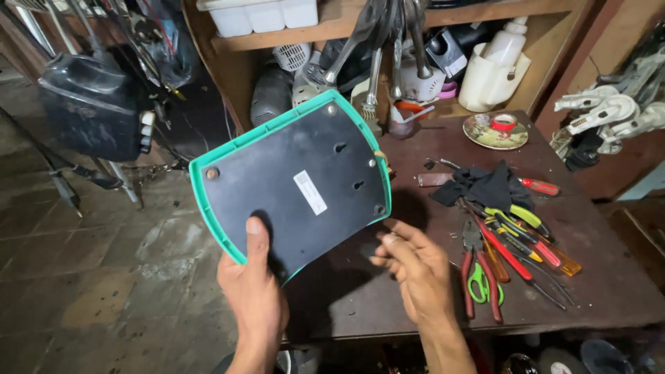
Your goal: The person assembles a teal handheld device by attaching a black backplate and securing it with screws. They align the backplate, insert screws by hand, and then tighten them with a screwdriver.
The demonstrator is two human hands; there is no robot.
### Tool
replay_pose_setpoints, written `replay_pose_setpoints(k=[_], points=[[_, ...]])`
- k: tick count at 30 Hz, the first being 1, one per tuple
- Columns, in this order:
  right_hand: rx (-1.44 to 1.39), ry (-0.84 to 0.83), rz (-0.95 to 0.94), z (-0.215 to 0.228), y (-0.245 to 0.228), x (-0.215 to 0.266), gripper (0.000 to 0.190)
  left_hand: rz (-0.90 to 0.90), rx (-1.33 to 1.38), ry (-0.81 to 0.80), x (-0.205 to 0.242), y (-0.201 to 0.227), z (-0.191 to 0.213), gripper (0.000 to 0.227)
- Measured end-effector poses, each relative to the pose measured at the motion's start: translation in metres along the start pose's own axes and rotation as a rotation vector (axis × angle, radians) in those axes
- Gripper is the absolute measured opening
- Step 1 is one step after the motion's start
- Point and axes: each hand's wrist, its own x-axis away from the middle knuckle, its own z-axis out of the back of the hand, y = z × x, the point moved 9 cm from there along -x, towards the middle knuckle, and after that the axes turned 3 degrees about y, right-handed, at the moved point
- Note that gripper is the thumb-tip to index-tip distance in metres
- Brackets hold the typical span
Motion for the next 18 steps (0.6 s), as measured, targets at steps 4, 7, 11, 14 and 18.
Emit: replay_pose_setpoints(k=[4,7,11,14,18], points=[[0.074,-0.193,-0.2,-0.04,0.006,0.009,0.034,-0.031,-0.086,-0.032,-0.001,0.011,-0.009,0.048],[0.057,-0.244,-0.133,-0.063,0.009,0.005,0.016,-0.042,-0.089,-0.043,0.002,0.017,-0.013,0.051],[0.059,-0.171,-0.063,-0.075,-0.002,0.009,0.022,-0.082,-0.185,-0.088,0.0,0.012,-0.012,0.053],[-0.008,-0.087,-0.071,-0.072,0.001,0.01,0.028,-0.358,-0.176,-0.278,0.004,0.0,-0.016,0.047],[0.0,-0.078,-0.076,-0.072,0.0,0.012,0.031,-0.497,-0.088,-0.34,0.014,-0.007,-0.022,0.03]])
